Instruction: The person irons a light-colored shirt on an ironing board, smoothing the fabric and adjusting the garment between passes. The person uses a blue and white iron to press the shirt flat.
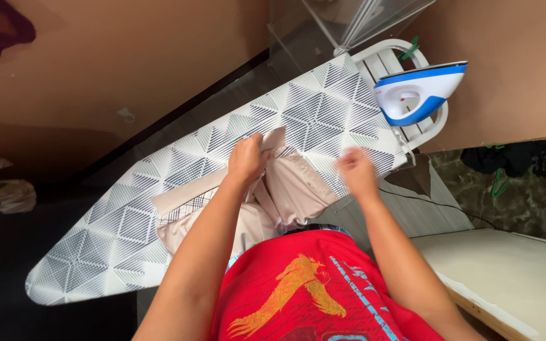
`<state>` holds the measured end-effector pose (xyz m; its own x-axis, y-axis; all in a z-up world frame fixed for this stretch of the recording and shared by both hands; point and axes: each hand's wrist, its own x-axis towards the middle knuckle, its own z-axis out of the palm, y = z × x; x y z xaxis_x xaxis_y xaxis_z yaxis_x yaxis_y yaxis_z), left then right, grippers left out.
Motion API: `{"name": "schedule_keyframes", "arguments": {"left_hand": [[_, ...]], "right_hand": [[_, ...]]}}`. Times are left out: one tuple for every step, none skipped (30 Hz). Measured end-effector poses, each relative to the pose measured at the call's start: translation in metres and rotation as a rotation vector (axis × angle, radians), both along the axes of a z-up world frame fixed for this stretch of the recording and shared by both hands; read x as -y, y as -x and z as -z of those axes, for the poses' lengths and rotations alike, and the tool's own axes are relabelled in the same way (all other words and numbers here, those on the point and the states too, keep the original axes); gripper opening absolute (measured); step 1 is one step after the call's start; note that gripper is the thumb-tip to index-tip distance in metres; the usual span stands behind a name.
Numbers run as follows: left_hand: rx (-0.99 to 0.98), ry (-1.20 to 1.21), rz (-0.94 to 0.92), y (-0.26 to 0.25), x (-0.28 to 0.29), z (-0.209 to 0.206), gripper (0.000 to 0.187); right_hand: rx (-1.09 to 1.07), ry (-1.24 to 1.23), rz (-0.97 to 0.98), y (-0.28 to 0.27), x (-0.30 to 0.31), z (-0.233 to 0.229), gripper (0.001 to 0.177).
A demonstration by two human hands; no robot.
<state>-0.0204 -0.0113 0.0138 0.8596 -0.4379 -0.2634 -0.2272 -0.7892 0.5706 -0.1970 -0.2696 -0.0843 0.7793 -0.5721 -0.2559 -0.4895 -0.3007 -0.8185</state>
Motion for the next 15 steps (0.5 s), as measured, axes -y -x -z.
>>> {"name": "schedule_keyframes", "arguments": {"left_hand": [[0.054,0.075,0.006,0.001,-0.005,-0.004,0.027],[0.109,0.152,0.011,0.001,-0.009,-0.009,0.027],[0.169,0.210,0.018,0.000,-0.015,-0.015,0.026],[0.233,0.265,0.022,-0.004,-0.024,-0.024,0.026],[0.297,0.319,0.027,-0.007,-0.035,-0.034,0.025],[0.327,0.334,0.000,-0.009,-0.046,-0.045,0.026],[0.356,0.349,-0.027,-0.010,-0.059,-0.057,0.026],[0.388,0.360,-0.055,-0.012,-0.074,-0.069,0.027],[0.411,0.363,-0.101,-0.015,-0.088,-0.080,0.022],[0.433,0.366,-0.148,-0.016,-0.104,-0.091,0.018],[0.455,0.368,-0.195,-0.017,-0.121,-0.102,0.015],[0.472,0.381,-0.218,-0.017,-0.139,-0.111,0.013],[0.489,0.394,-0.240,-0.015,-0.158,-0.119,0.012],[0.509,0.406,-0.262,-0.014,-0.176,-0.126,0.011],[0.510,0.431,-0.334,-0.013,-0.193,-0.131,0.010]], "right_hand": [[0.110,-0.034,-0.210,0.004,-0.020,-0.007,0.046],[0.217,-0.069,-0.422,0.008,-0.032,-0.016,0.056],[0.170,-0.060,-0.484,0.009,-0.039,-0.025,0.054],[0.127,-0.053,-0.547,0.008,-0.045,-0.032,0.052],[0.084,-0.046,-0.611,0.006,-0.050,-0.038,0.050],[-0.023,-0.095,-0.645,0.001,-0.051,-0.043,0.045],[-0.131,-0.143,-0.679,-0.003,-0.050,-0.048,0.039],[-0.238,-0.191,-0.714,-0.008,-0.050,-0.051,0.034],[-0.292,-0.155,-0.793,-0.014,-0.050,-0.054,0.033],[-0.348,-0.117,-0.872,-0.020,-0.049,-0.057,0.032],[-0.403,-0.077,-0.951,-0.026,-0.048,-0.060,0.032],[-0.371,-0.082,-0.972,-0.034,-0.047,-0.063,0.035],[-0.338,-0.087,-0.993,-0.043,-0.046,-0.067,0.038],[-0.304,-0.092,-1.015,-0.052,-0.050,-0.070,0.042],[-0.338,-0.076,-1.088,-0.060,-0.057,-0.074,0.039]]}}
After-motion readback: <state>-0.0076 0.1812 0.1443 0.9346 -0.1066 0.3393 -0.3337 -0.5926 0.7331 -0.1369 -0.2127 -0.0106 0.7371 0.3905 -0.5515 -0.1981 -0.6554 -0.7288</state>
